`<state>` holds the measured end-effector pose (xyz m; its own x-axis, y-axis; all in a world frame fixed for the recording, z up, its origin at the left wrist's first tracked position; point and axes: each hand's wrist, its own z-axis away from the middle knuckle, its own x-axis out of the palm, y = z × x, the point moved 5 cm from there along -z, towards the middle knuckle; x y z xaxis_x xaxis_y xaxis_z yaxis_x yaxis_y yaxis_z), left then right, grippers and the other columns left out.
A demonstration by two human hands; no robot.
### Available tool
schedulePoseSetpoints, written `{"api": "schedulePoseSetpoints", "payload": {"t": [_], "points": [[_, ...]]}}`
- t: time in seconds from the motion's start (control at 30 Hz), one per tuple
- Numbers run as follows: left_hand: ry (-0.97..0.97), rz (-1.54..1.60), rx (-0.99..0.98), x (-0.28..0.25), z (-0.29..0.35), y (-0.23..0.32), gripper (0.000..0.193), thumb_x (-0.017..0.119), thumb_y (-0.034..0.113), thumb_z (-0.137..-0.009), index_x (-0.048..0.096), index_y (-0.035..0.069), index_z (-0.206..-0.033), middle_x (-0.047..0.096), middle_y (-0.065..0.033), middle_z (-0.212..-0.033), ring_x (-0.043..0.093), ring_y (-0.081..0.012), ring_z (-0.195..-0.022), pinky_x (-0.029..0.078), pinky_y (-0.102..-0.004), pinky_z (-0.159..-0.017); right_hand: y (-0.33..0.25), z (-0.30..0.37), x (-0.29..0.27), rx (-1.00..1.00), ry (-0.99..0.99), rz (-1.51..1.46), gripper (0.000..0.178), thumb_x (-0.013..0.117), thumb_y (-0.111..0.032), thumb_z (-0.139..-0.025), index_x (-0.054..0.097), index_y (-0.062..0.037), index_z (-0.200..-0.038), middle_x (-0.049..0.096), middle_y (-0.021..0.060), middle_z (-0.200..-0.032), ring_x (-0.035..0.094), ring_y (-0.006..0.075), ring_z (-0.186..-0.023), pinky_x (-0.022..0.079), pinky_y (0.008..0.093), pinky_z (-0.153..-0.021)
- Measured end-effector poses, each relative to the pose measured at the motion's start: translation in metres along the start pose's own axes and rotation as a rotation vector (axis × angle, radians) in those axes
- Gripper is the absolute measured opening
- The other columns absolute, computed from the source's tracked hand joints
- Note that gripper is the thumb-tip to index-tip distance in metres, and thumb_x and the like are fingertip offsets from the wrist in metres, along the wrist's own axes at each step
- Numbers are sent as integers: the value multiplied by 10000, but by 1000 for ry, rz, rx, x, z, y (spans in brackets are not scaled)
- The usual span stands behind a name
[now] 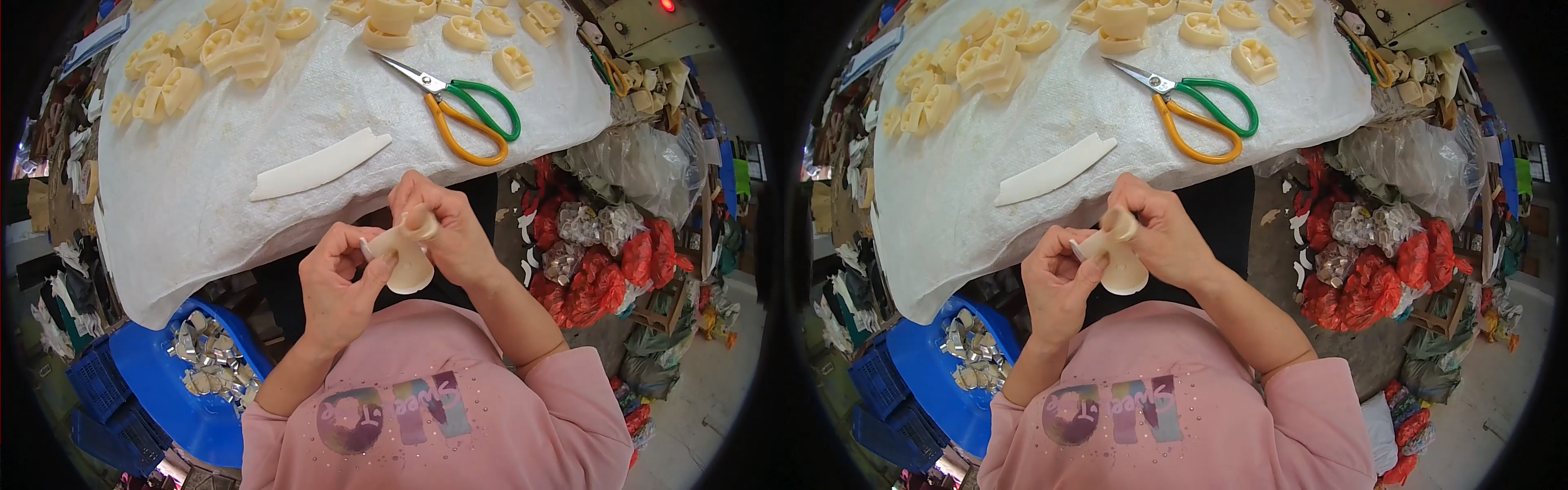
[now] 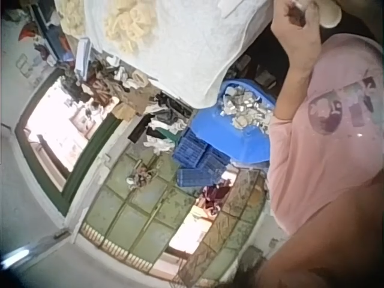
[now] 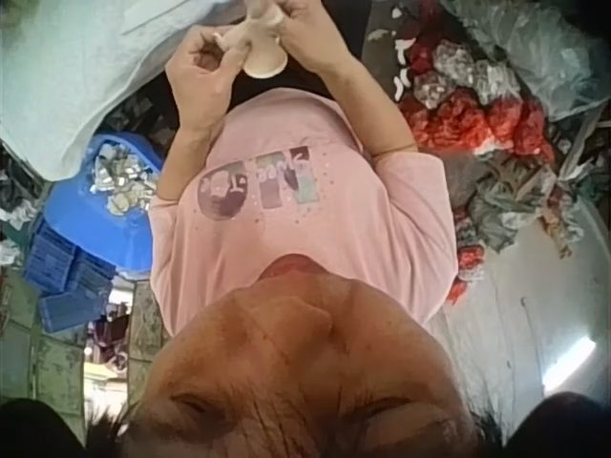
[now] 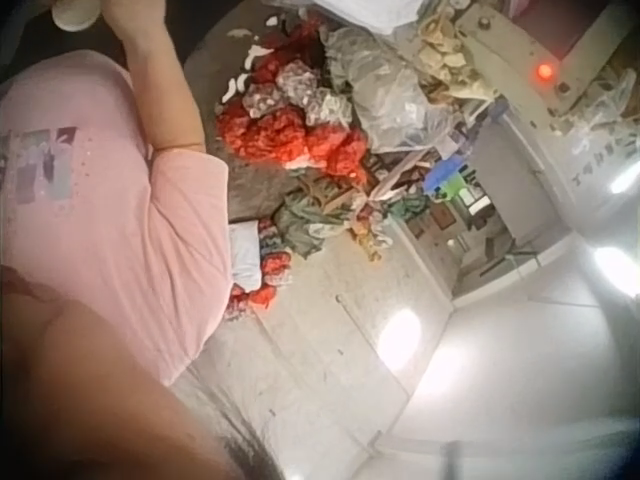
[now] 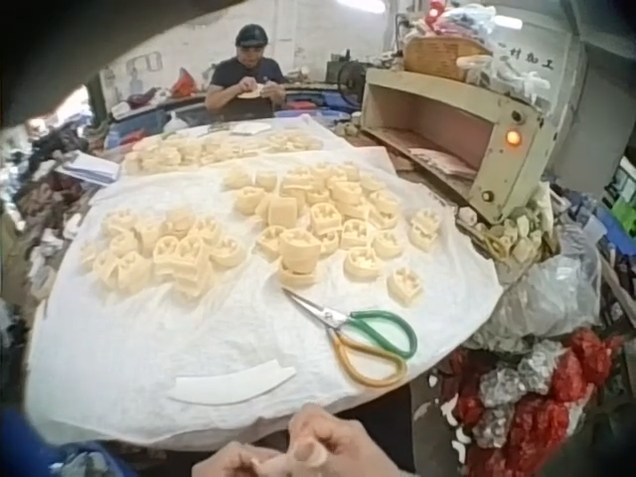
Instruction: The recorder is trimming and assembling foam shoe components at a manufacturing workstation.
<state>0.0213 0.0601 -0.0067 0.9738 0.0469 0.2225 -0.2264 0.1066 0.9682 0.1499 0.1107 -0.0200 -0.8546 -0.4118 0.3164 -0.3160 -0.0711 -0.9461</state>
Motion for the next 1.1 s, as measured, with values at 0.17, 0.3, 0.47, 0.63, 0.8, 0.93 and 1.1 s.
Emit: {"api": "schedulePoseSetpoints", "payload": {"t": [0.17, 0.3, 0.47, 0.63, 0.8, 0.93, 1.1], "points": [[26, -16, -20, -9, -6, 3, 142, 633, 19, -849, 563, -48, -952, 613, -64, -873, 553, -58, -746, 471, -207, -671, -9, 1, -14, 10, 400, -188, 262, 598, -240, -908, 578, -30, -1064, 502, 5, -957, 484, 78, -797, 412, 213, -708], [36, -30, -32, -16, -4, -2, 143, 630, 21, -851, 563, -47, -958, 614, -70, -896, 564, -64, -770, 473, -207, -689, -19, 7, -17, 5, 112, 147, 209, 577, -134, -899, 594, -22, -1075, 533, 42, -1002, 513, 90, -849, 433, 234, -751], [-36, -15, -56, -5, -2, -3, 149, 636, 46, -855, 559, -40, -949, 610, -74, -939, 584, -86, -833, 484, -228, -733, -23, 8, -8, -32, 83, 365, 136, 599, -87, -836, 619, -41, -963, 532, 66, -942, 520, 168, -864, 427, 275, -740], [-53, -57, -25, -2, 0, -7, 141, 645, 61, -849, 568, -29, -925, 615, -82, -936, 567, -76, -786, 473, -217, -701, -23, 8, 3, -110, 71, 674, 34, 547, -88, -793, 560, -61, -808, 493, 52, -822, 455, 243, -837, 315, 349, -769], [-31, -214, -30, 4, 3, -4, 128, 645, 65, -845, 570, -25, -895, 623, -69, -896, 555, -58, -737, 457, -203, -652, 0, 11, -2, 249, 162, 231, 194, 544, -195, -895, 500, -49, -775, 496, 16, -840, 467, 127, -828, 371, 294, -725], [4, -145, -55, -3, -3, -5, 118, 644, 48, -840, 569, -25, -894, 625, -66, -881, 558, -58, -735, 460, -204, -653, 3, 10, -5, 233, 25, 8, 289, 523, -313, -944, 542, -32, -880, 521, 2, -897, 477, 88, -833, 412, 252, -727], [11, -73, -55, -12, -4, -5, 141, 661, 55, -831, 587, -29, -917, 610, -119, -1036, 584, -134, -907, 476, -262, -786, -3, 13, -31, 123, 218, 40, 363, 512, -313, -957, 540, -12, -1160, 554, 38, -983, 510, 92, -853, 442, 244, -786]]}}
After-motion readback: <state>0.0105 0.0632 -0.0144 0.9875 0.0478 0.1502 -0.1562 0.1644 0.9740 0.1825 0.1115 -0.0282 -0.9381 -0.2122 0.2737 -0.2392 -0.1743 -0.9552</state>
